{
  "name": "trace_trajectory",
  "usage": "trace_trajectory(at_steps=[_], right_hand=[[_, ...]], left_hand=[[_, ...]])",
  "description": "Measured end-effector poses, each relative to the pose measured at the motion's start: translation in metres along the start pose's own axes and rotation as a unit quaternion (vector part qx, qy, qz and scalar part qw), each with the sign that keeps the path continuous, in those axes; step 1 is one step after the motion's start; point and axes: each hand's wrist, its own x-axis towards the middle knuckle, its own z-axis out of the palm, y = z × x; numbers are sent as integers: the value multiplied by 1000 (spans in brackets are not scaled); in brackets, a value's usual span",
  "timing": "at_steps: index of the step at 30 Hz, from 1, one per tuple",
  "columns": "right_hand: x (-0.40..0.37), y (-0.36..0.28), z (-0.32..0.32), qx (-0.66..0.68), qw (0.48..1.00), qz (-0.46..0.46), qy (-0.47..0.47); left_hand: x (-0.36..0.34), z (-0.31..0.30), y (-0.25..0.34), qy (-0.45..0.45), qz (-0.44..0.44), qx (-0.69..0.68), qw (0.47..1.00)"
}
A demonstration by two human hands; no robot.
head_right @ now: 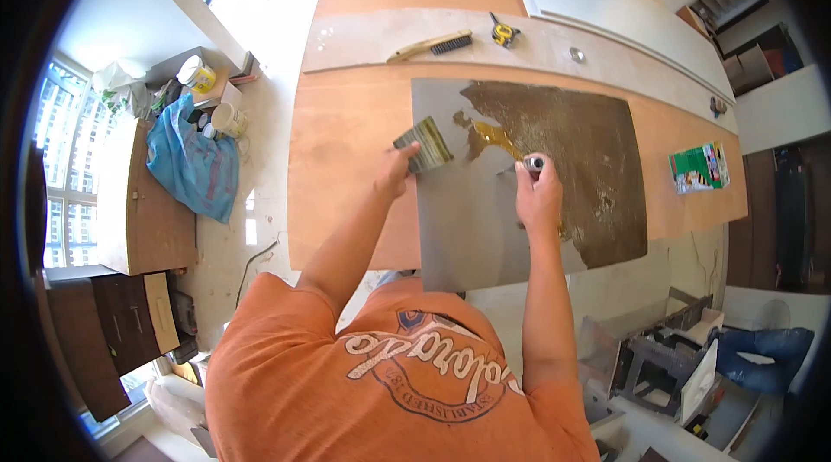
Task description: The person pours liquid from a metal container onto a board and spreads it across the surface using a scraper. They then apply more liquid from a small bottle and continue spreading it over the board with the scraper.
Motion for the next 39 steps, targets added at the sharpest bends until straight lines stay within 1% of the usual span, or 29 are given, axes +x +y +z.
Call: trace_trajectory(at_steps=[3,7,8,10,15,16,19,22,25,28,31,34,36,39], right_hand=[[-5,1,-2,-4,1000,19,-7],[-2,-4,-2,7,999,32,-6],[-3,-2,-1,11,999,30,-6],[-2,0,-1,21,1000,22,-5],[-2,-3,-3,15,999,40,-1],[-2,-3,-4,14,999,42,-2],[-3,-4,-6,4,999,41,7],[-3,0,-5,17,997,69,2],[-5,6,2,20,998,53,7],[-7,5,5,29,998,62,4],[-7,-1,0,1,998,63,-7],[-6,-1,-2,6,998,63,-12],[-5,1,-1,-1,999,47,-12],[-5,0,0,-2,999,35,-14]], left_hand=[[-3,-4,3,9,-32,-8,999],[3,-8,7,-10,-39,-43,998],[3,-9,8,3,-49,-43,998],[2,-11,9,-14,-47,-60,997],[1,-13,8,-35,-37,-101,994],[-3,-13,9,-51,-29,-108,992],[-2,-14,9,-57,-28,-114,991],[0,-17,7,-55,-28,-115,991],[2,-17,6,-34,-40,-114,992],[-1,-18,7,-47,-34,-97,994],[3,-22,3,-61,-21,-81,995],[4,-24,-4,-59,-19,-93,994],[3,-27,-4,-74,-11,-80,994],[3,-25,0,-47,-5,-68,997]])
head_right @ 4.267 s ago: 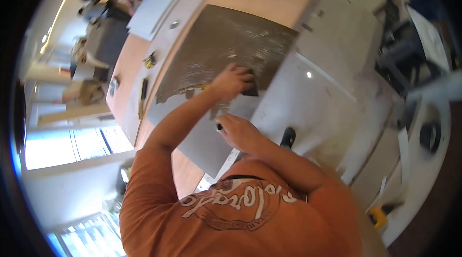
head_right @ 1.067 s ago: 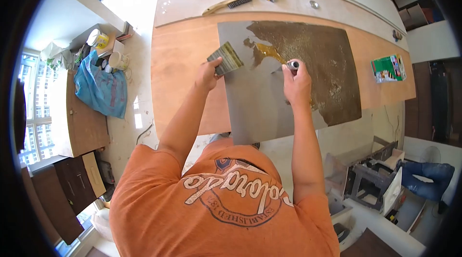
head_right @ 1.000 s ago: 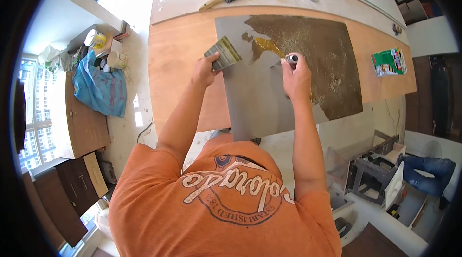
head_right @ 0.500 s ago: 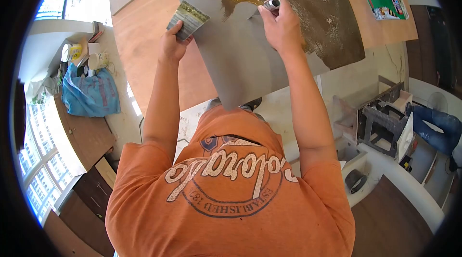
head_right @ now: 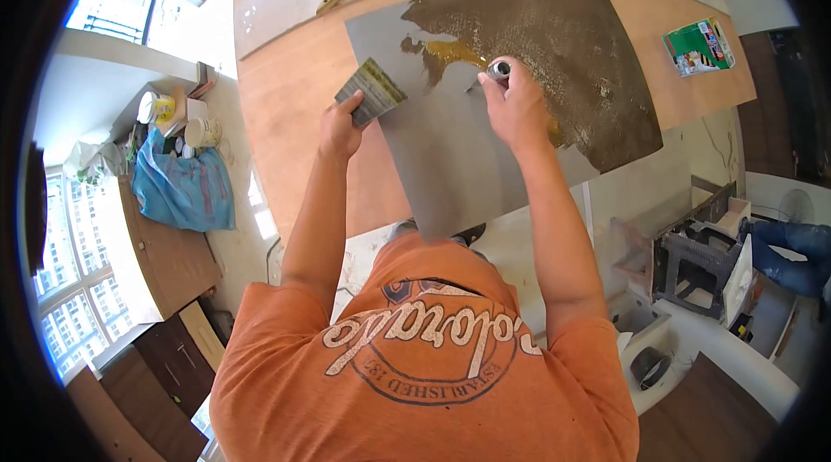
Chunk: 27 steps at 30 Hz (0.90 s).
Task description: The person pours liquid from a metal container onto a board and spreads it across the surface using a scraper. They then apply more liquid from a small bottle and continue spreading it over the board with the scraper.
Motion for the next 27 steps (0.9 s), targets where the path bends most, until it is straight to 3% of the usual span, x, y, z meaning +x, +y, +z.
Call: trace_trajectory(at_steps=[3,5,7,10,13,19,22,25,27], right_hand=[[1,0,3,-5,1000,-14,5],[0,1,3,8,1000,-20,9],[-2,-2,1,4,1000,2,7],[-6,2,0,9,1000,-3,18],[-10,0,-1,31,999,-5,21],[-11,5,6,24,999,20,24],[-9,6,11,20,999,12,42],[-7,7,13,14,999,-5,46],[-7,2,12,20,999,5,46]], left_hand=[[0,17,14,31,90,199,975],[8,39,34,9,155,430,889],[14,73,54,-11,222,605,765],[46,112,59,-177,398,686,583],[68,153,76,-322,445,755,358],[85,199,87,-473,454,741,142],[102,198,73,-532,512,664,117],[116,191,58,-545,506,662,93],[137,183,60,-531,518,660,121]])
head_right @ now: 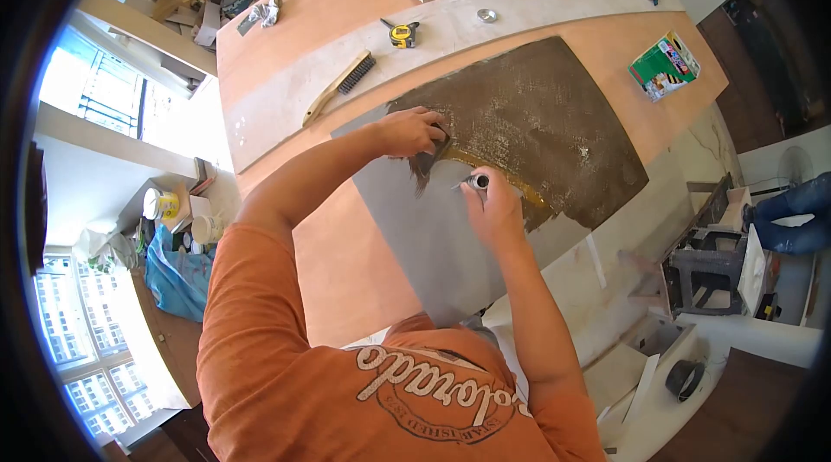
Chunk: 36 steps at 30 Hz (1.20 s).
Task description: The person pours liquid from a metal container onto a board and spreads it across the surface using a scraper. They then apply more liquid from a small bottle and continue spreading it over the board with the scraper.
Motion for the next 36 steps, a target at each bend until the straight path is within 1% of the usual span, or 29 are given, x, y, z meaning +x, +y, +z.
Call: trace_trajectory(at_steps=[1,4,6,8,10,13,14,17,20,23,24,27,28,30,33,34,36], right_hand=[[-1,-1,0,3,1000,8,0],[-1,0,1,-15,1000,-2,2],[-1,-6,-1,-8,1000,-1,2],[0,-8,-1,-5,1000,-2,2],[-1,-7,-2,-6,1000,-6,4],[-2,-7,-2,-2,1000,5,-1],[-3,-5,-2,-1,1000,4,5],[-2,-5,2,6,1000,0,8],[1,-8,-1,9,1000,-7,2],[1,-5,0,5,1000,-23,8],[1,-3,0,5,1000,-26,9],[2,-1,-2,-3,999,-47,12],[2,-1,-3,-7,998,-55,12],[2,1,-4,7,999,-42,8],[2,2,-2,10,999,-43,19],[2,2,-1,7,999,-47,25],[3,-1,-3,13,1000,-27,8]], left_hand=[[-7,3,-5,12,-9,-5,1000],[-28,5,-30,-48,-69,-1,996],[-49,4,-46,-45,-110,3,993],[-66,1,-52,-57,-157,-2,986],[-73,-19,-50,-84,-210,-14,974],[-67,-56,-38,-111,-336,-44,934],[-68,-55,-37,-73,-354,-66,930],[-60,-47,-37,-78,-440,-105,888],[-62,-21,-41,-21,-446,-88,890],[-52,-5,-32,-72,-480,-95,869],[-52,3,-21,-41,-490,-119,863],[-56,25,12,-14,-470,-79,879],[-55,15,19,-3,-474,-90,876],[-57,-3,27,17,-484,-113,867],[-62,-6,12,77,-563,-174,804],[-62,-6,6,60,-570,-173,801],[-59,0,-1,47,-569,-171,803]])
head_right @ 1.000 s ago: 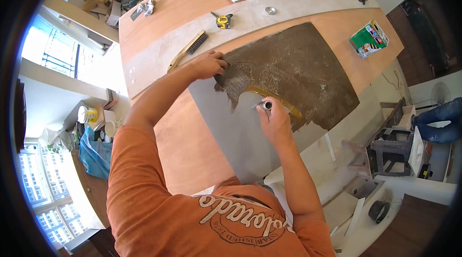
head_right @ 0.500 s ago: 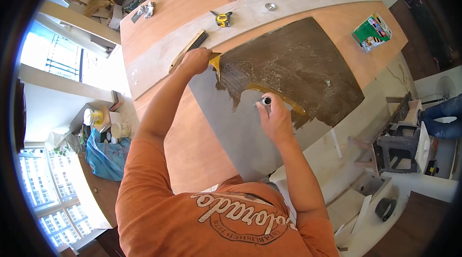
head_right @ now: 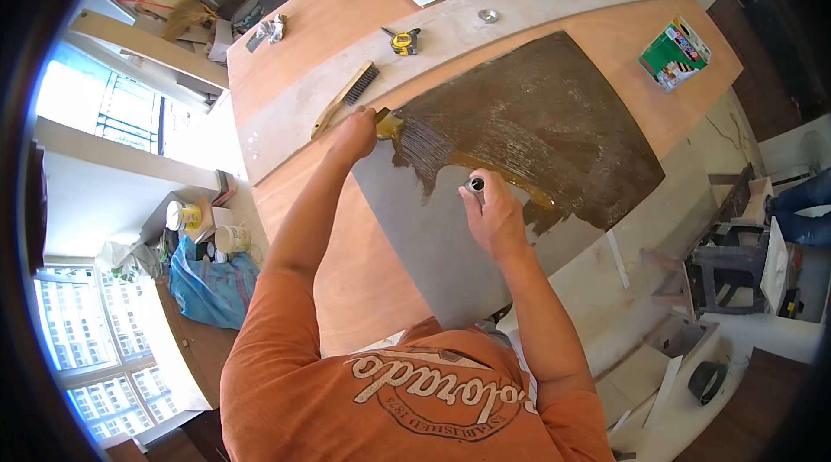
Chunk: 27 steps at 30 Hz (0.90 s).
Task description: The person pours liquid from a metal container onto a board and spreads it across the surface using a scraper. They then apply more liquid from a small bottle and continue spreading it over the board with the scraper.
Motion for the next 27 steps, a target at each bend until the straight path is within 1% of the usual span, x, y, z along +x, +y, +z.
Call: trace_trajectory(at_steps=[1,4,7,8,11,13,14,16,17,18,21,23,24,27], right_hand=[[1,-2,0,3,1000,10,-8],[1,1,-1,-3,1000,-9,-7],[0,2,0,13,1000,16,-11],[1,2,-1,15,1000,12,-6],[0,1,0,16,1000,11,-1],[2,-1,0,10,1000,15,-4],[2,1,2,3,1000,4,0],[3,5,4,-13,1000,-19,10],[2,5,3,-10,1000,-11,12],[2,1,3,-7,1000,-2,13],[2,2,4,-4,1000,6,11],[3,3,4,-3,1000,7,7],[3,2,4,-1,1000,10,4],[4,-4,2,-3,1000,20,-2]], left_hand=[[3,5,-1,-4,0,5,1000],[-4,27,5,-43,25,50,997],[-24,30,12,-12,57,7,998],[-26,26,12,-11,27,-21,999],[-17,18,11,52,-8,-23,998],[-13,37,1,59,9,7,998],[-10,48,-3,63,17,21,998],[-19,54,5,77,51,22,995],[-24,57,9,83,68,24,994],[-28,51,15,70,61,15,996],[-25,40,12,131,20,-10,991],[-23,55,-1,130,24,10,991],[-26,52,0,129,23,19,991],[-41,45,6,85,42,-21,995]])
